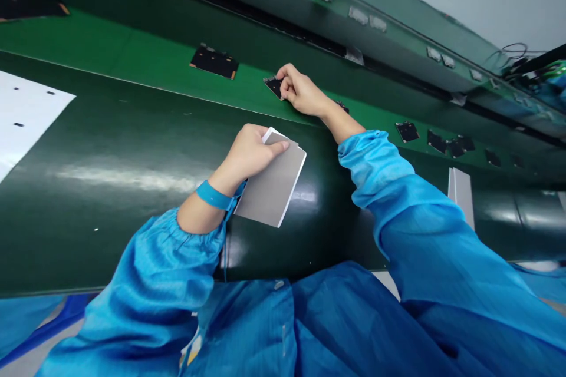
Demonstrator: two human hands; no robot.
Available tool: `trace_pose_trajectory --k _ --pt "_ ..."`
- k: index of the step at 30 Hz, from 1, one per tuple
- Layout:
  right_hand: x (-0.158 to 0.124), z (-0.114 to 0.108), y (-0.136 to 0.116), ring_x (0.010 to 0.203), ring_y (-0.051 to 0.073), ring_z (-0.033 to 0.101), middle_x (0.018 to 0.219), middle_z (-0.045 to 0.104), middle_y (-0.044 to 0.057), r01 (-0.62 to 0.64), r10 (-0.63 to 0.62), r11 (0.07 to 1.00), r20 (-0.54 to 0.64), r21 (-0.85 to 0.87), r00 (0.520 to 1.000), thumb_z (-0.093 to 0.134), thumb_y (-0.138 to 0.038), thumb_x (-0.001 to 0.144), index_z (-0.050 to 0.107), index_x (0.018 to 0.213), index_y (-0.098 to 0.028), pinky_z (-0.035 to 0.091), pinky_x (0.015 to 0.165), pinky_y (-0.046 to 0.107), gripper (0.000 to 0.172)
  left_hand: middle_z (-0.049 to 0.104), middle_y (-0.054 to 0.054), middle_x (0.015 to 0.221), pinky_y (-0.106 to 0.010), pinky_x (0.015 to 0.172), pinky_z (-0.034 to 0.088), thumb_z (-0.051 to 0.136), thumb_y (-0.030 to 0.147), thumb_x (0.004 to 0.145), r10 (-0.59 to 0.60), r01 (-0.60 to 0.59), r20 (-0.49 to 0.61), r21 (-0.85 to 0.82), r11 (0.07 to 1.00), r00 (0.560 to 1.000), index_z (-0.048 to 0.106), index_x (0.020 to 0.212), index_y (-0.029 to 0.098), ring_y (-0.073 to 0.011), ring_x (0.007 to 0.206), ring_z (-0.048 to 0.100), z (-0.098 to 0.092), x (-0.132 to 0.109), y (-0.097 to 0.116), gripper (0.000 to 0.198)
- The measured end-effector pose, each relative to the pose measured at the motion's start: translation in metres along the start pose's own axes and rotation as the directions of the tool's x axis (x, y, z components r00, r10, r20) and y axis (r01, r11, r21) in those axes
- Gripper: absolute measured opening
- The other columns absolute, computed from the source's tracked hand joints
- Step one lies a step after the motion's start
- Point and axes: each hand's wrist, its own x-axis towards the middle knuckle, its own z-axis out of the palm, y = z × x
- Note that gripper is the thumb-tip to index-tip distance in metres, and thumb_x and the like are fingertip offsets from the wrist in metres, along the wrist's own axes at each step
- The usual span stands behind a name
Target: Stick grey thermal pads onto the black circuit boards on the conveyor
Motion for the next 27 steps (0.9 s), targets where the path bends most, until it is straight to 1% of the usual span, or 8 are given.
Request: trace_pose_trajectory --k 4,8,14,19,23,25,27 --pt "-0.004 -0.004 0.003 0.084 0.020 0.062 0.090 0.065 0.000 0.003 -0.002 0.999 0.026 -0.052 1.000 0.062 -0.014 0.097 0.043 0.117 -0.025 0.053 0.092 0.036 0.030 0.071 -0.005 0.075 -0.030 0.065 0.048 0.079 0.040 0.077 -0.003 0.003 0.012 0.003 1.000 1.000 0.077 0.079 0.014 -0.0190 0.068 0.059 0.001 0.000 -0.001 0.026" --pt "-0.009 -0.010 0.006 0.087 0.023 0.062 0.092 0.066 0.002 0.018 -0.012 0.995 0.057 -0.103 0.998 0.061 -0.016 0.098 0.045 0.120 -0.024 0.052 0.094 0.038 0.028 0.073 -0.006 0.077 -0.030 0.065 0.048 0.080 0.039 0.077 -0.015 0.015 0.019 0.011 1.000 1.000 0.077 0.079 0.014 -0.0189 0.068 0.060 0.001 0.000 -0.002 0.026" --pt "-0.017 -0.015 0.012 0.091 0.026 0.063 0.097 0.069 0.006 0.022 -0.003 0.982 0.097 -0.187 0.995 0.054 -0.014 0.100 0.046 0.127 -0.022 0.051 0.096 0.041 0.029 0.075 -0.007 0.080 -0.030 0.066 0.048 0.080 0.038 0.078 -0.035 0.034 0.026 0.015 0.999 0.999 0.078 0.081 0.014 -0.0199 0.070 0.062 0.002 0.000 -0.002 0.024" --pt "-0.023 -0.017 0.017 0.097 0.029 0.066 0.104 0.071 0.010 0.026 0.011 0.958 0.126 -0.287 0.992 0.051 -0.021 0.104 0.045 0.135 -0.020 0.051 0.099 0.044 0.031 0.073 -0.006 0.077 -0.031 0.066 0.050 0.080 0.038 0.078 -0.044 0.044 0.016 0.039 0.998 0.999 0.076 0.077 0.015 -0.0201 0.070 0.062 0.002 -0.001 -0.001 0.023" --pt "-0.031 -0.015 0.017 0.109 0.034 0.067 0.113 0.070 0.013 0.001 0.044 0.920 0.106 -0.391 0.993 0.052 -0.027 0.107 0.044 0.142 -0.019 0.052 0.104 0.049 0.037 0.073 -0.006 0.078 -0.031 0.066 0.051 0.079 0.039 0.078 -0.044 0.043 0.015 0.051 0.998 0.999 0.077 0.078 0.015 -0.0207 0.071 0.063 0.002 -0.003 0.001 0.023" --pt "-0.036 -0.016 0.017 0.121 0.039 0.065 0.125 0.067 0.017 -0.046 0.084 0.895 0.066 -0.445 0.994 0.057 -0.030 0.105 0.044 0.144 -0.019 0.053 0.107 0.055 0.043 0.073 -0.006 0.078 -0.030 0.066 0.051 0.079 0.038 0.078 -0.039 0.038 0.019 0.053 0.998 0.999 0.078 0.080 0.015 -0.0207 0.071 0.063 0.002 -0.003 0.002 0.023" --pt "-0.040 -0.023 0.018 0.132 0.043 0.060 0.140 0.060 0.021 -0.111 0.127 0.874 0.001 -0.473 0.992 0.067 -0.035 0.099 0.043 0.145 -0.019 0.053 0.110 0.059 0.053 0.073 -0.006 0.078 -0.030 0.066 0.051 0.079 0.038 0.079 -0.031 0.030 0.020 0.052 0.998 0.999 0.077 0.079 0.015 -0.0206 0.071 0.064 0.002 -0.003 0.002 0.023"
